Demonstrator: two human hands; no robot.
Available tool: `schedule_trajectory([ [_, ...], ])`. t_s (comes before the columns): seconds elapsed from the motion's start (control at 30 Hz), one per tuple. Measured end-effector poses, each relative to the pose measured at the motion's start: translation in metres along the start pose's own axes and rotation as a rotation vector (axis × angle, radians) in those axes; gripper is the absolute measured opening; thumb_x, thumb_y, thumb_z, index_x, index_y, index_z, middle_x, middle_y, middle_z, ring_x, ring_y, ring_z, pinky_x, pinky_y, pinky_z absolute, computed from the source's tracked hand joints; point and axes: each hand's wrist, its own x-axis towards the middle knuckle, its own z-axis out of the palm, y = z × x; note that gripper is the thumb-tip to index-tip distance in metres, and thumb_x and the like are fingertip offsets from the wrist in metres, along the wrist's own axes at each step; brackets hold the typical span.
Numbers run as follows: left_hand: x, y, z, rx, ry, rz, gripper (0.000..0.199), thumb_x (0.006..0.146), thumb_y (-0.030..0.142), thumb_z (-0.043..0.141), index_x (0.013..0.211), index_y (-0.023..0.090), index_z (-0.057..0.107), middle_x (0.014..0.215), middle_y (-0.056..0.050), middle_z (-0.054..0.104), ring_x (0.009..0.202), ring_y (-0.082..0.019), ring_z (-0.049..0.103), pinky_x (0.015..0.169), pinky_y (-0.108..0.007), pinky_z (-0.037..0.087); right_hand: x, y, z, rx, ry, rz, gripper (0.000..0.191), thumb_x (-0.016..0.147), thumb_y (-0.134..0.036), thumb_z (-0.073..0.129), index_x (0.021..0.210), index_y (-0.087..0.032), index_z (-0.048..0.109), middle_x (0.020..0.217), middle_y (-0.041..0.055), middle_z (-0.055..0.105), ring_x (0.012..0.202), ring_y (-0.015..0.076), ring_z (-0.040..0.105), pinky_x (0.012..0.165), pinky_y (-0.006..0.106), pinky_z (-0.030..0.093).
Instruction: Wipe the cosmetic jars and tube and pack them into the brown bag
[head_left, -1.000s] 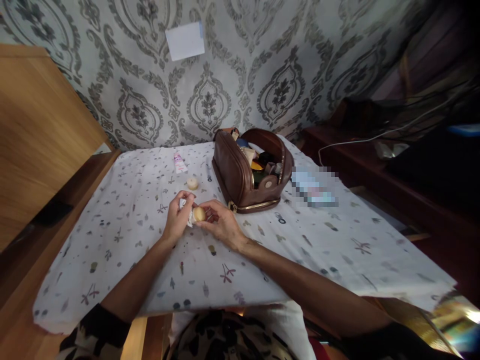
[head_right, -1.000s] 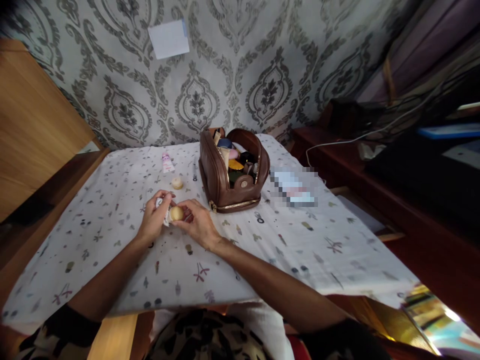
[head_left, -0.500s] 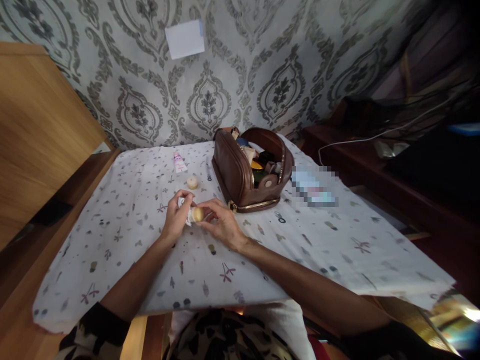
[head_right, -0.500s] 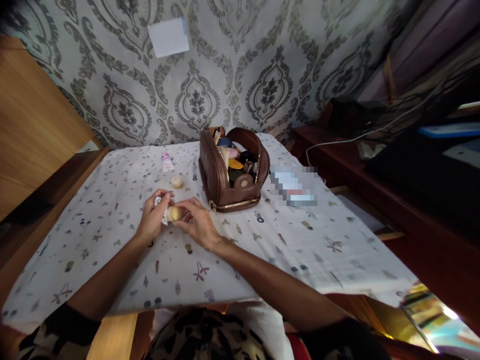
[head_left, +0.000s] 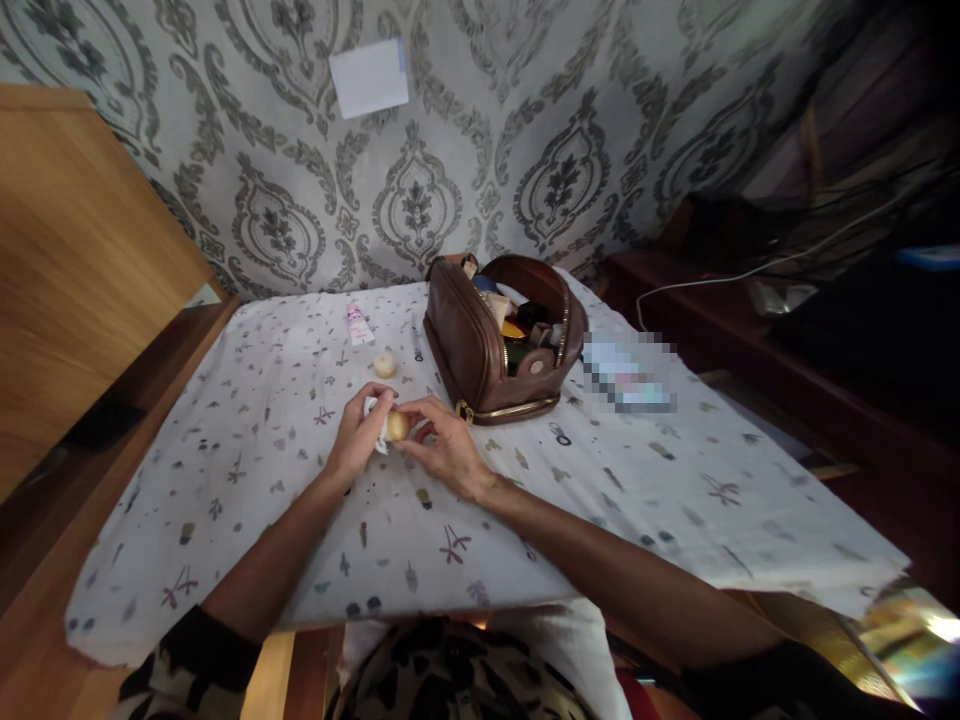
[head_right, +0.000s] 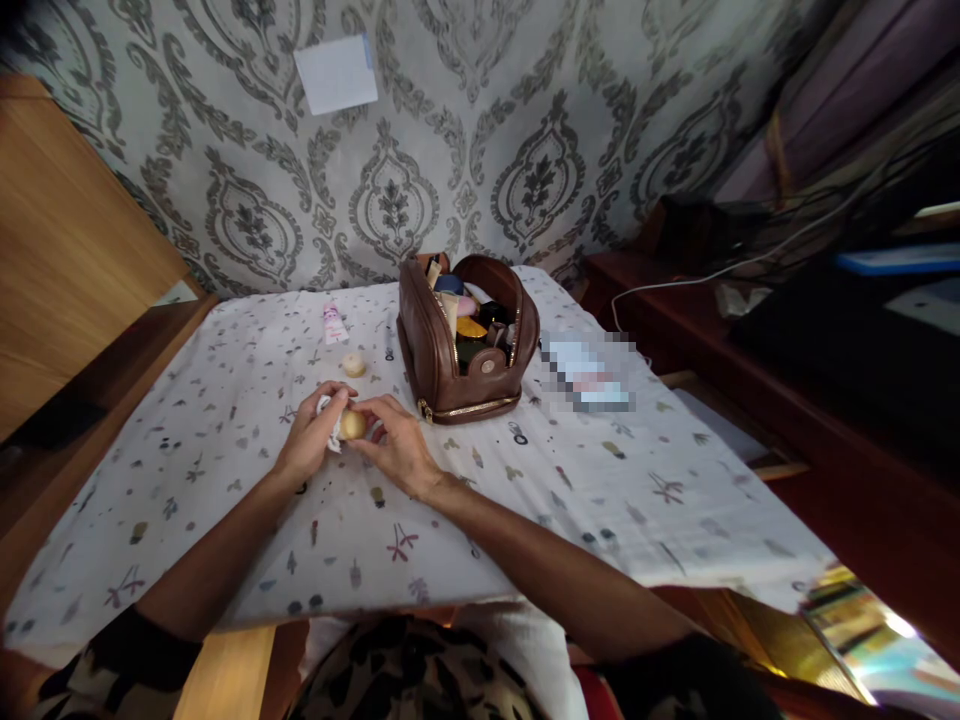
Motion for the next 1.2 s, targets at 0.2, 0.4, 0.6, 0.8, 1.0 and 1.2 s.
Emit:
schedule_trajectory([
  [0.2, -0.003, 0.002, 0.001, 0.095, 0.064, 0.066, 0.024, 0.089, 0.045, 0.058, 0.086, 0.021, 0.06, 0.081, 0.001, 0.059, 0.079, -0.015, 0.058, 0.075, -0.025, 0.048, 0.001, 0.001, -0.001, -0.018, 0.005, 0.05, 0.04, 0.076, -0.024, 0.081, 0.112, -0.023, 0.066, 0.107, 0.0045, 0.063, 0.095, 0.0183, 0.063, 0.072, 0.029, 0.055],
  [0.4, 0.002, -0.011, 0.003, -0.057, 0.039, 0.026, 0.03, 0.088, 0.05, 0.061, 0.085, 0.02, 0.058, 0.074, 0.002, 0.056, 0.068, -0.013, 0.054, 0.065, -0.023, 0.045, 0.002, -0.005, -0.003, 0.019, 0.011, 0.016, 0.031, 0.077, -0.03, 0.08, 0.105, -0.023, 0.067, 0.104, 0.004, 0.063, 0.1, 0.0194, 0.062, 0.078, 0.031, 0.055],
  [0.6, -0.004, 0.001, 0.004, 0.036, 0.081, 0.066, 0.031, 0.096, 0.051, 0.051, 0.092, 0.022, 0.058, 0.086, -0.001, 0.064, 0.086, -0.015, 0.062, 0.084, -0.026, 0.049, 0.001, -0.008, 0.0, 0.106, 0.057, 0.045, 0.03, 0.079, -0.027, 0.071, 0.105, -0.022, 0.058, 0.11, 0.0025, 0.069, 0.101, 0.0182, 0.065, 0.09, 0.034, 0.054],
  [0.8, -0.019, 0.013, 0.011, 0.181, 0.07, 0.3, 0.027, 0.098, 0.045, 0.048, 0.108, 0.022, 0.057, 0.113, -0.008, 0.065, 0.112, -0.02, 0.062, 0.105, -0.035, 0.045, 0.001, -0.008, -0.004, -0.176, 0.082, 0.042, 0.021, 0.077, -0.021, 0.069, 0.096, -0.023, 0.06, 0.094, 0.0017, 0.064, 0.083, 0.0181, 0.059, 0.073, 0.031, 0.051],
  [1.0, -0.012, 0.005, 0.01, 0.125, -0.027, 0.117, 0.03, 0.091, 0.048, 0.058, 0.107, 0.022, 0.059, 0.106, -0.006, 0.069, 0.101, -0.021, 0.067, 0.095, -0.036, 0.051, -0.001, -0.001, 0.0, -0.021, -0.081, -0.023, 0.029, 0.072, -0.017, 0.075, 0.098, -0.022, 0.063, 0.104, 0.0033, 0.064, 0.087, 0.0182, 0.06, 0.08, 0.032, 0.052],
  [1.2, -0.002, 0.003, 0.009, -0.4, -0.117, -0.206, 0.046, 0.081, 0.06, 0.064, 0.101, 0.019, 0.06, 0.086, -0.005, 0.071, 0.08, -0.02, 0.07, 0.07, -0.032, 0.055, 0.0, -0.001, 0.001, 0.28, -0.03, 0.059, 0.042, 0.075, -0.038, 0.084, 0.112, -0.025, 0.069, 0.103, 0.0021, 0.059, 0.096, 0.0186, 0.061, 0.085, 0.033, 0.055],
])
